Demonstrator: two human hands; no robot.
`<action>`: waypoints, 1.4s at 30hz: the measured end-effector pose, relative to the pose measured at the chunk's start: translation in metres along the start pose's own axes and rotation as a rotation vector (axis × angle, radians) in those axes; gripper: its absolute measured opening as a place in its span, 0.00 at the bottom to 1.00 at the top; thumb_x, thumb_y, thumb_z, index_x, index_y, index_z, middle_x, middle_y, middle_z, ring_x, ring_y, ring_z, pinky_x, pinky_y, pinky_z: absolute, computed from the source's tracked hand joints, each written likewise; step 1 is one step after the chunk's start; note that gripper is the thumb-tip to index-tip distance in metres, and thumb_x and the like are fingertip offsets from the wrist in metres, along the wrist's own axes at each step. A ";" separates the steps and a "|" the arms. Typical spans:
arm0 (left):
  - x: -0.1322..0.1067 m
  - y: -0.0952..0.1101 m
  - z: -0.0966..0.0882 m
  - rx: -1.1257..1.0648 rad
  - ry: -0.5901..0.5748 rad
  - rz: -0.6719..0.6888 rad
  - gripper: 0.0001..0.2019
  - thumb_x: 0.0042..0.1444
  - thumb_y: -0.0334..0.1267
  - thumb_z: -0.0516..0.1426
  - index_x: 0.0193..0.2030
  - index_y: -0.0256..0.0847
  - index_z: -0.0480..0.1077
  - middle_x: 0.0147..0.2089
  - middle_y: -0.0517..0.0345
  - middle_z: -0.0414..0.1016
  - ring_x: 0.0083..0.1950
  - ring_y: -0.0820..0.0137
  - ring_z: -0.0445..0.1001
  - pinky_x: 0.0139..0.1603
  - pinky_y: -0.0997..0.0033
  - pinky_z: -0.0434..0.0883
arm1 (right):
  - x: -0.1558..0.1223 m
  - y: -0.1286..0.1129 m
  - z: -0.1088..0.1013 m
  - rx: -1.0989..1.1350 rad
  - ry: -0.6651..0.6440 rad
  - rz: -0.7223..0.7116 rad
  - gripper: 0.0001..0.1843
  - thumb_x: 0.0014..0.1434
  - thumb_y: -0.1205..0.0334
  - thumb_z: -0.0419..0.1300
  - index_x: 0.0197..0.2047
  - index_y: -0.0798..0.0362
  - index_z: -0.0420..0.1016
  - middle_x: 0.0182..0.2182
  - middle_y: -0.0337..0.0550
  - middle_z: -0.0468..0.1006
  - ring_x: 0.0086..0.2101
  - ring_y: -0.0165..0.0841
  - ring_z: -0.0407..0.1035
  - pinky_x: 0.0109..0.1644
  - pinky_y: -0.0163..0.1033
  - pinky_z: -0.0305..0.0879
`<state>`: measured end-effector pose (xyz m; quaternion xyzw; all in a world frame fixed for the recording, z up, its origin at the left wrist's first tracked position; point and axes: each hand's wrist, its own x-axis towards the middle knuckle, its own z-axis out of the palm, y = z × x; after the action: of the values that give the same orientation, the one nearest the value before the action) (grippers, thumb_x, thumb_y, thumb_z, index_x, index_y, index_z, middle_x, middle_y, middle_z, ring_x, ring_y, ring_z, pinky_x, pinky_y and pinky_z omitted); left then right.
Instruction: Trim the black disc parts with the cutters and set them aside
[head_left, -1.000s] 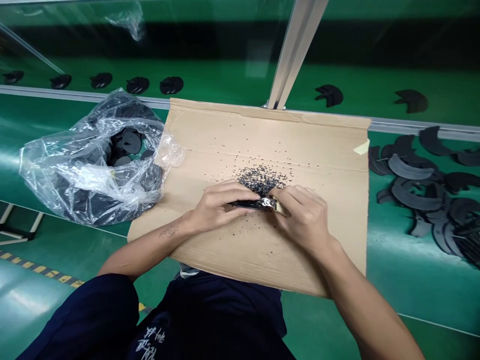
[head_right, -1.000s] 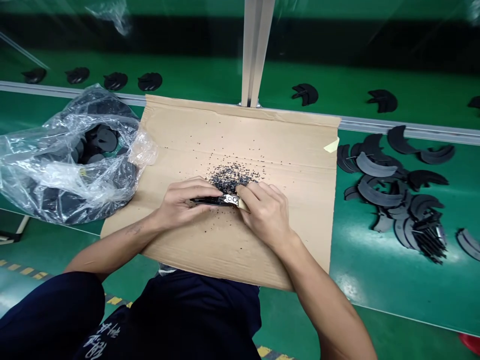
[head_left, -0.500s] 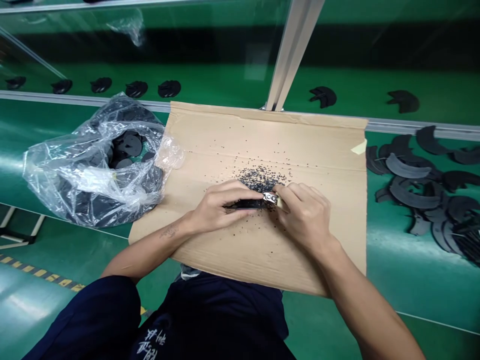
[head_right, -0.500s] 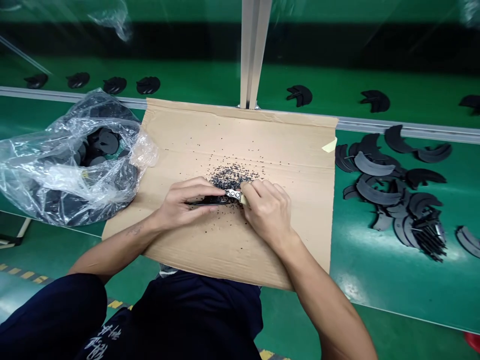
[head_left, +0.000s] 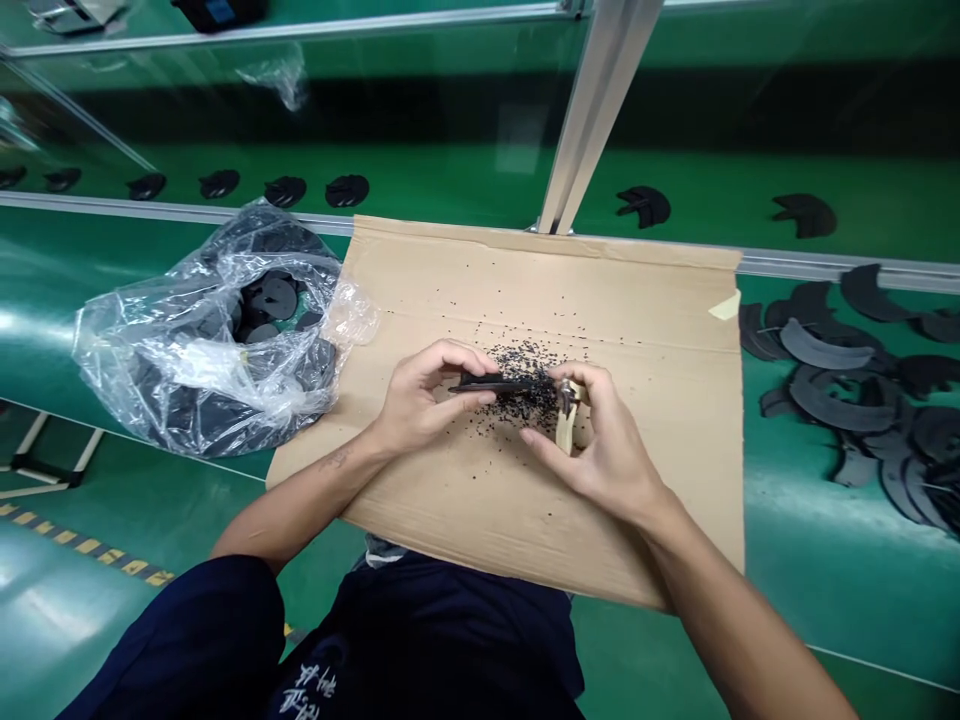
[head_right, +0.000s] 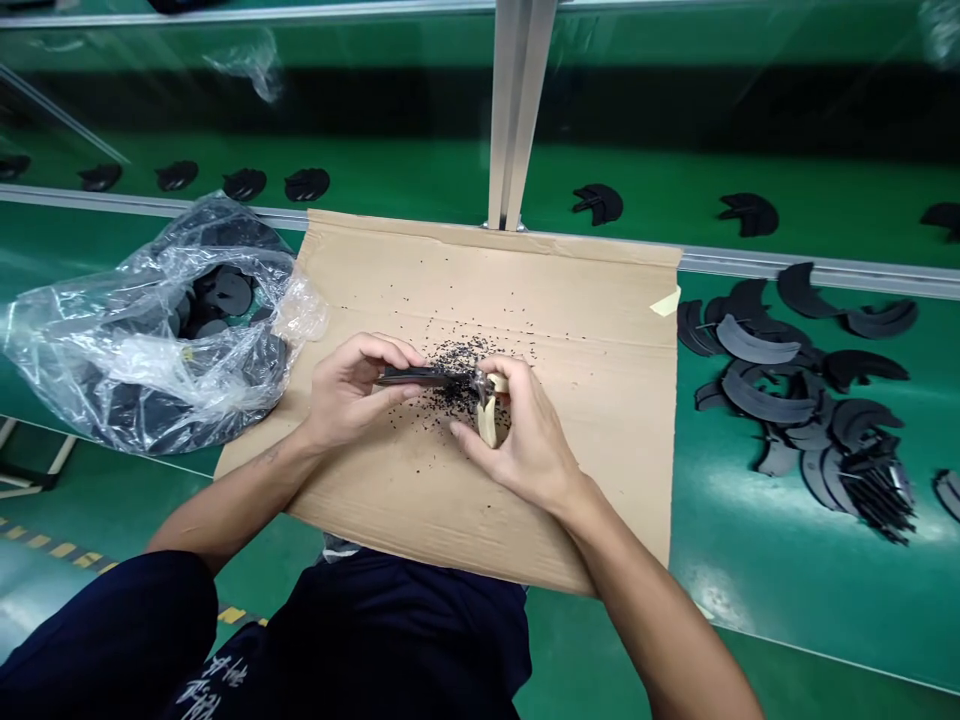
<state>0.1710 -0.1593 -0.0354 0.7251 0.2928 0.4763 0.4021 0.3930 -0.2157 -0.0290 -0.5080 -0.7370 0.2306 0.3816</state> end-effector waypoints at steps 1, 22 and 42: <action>0.000 0.000 0.001 -0.025 0.005 0.004 0.08 0.59 0.35 0.66 0.40 0.38 0.70 0.44 0.54 0.80 0.48 0.70 0.80 0.49 0.69 0.80 | 0.000 -0.001 0.001 0.037 0.016 -0.003 0.25 0.60 0.54 0.66 0.57 0.49 0.64 0.47 0.47 0.76 0.42 0.39 0.72 0.43 0.44 0.69; 0.000 -0.001 0.000 0.009 -0.154 0.118 0.09 0.59 0.22 0.57 0.42 0.37 0.75 0.46 0.51 0.80 0.51 0.70 0.78 0.53 0.66 0.77 | 0.003 0.017 -0.006 -0.412 0.072 -0.199 0.17 0.64 0.65 0.58 0.56 0.52 0.70 0.40 0.47 0.78 0.39 0.39 0.68 0.40 0.43 0.61; -0.007 -0.002 0.006 -0.186 -0.128 0.032 0.01 0.64 0.32 0.61 0.42 0.39 0.74 0.46 0.51 0.78 0.49 0.69 0.78 0.51 0.68 0.77 | 0.001 0.006 -0.006 -0.370 0.019 -0.253 0.10 0.66 0.63 0.60 0.49 0.57 0.76 0.30 0.42 0.75 0.30 0.31 0.66 0.35 0.37 0.61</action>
<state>0.1743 -0.1654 -0.0415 0.7182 0.2095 0.4606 0.4776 0.4010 -0.2129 -0.0289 -0.4750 -0.8209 0.0369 0.3149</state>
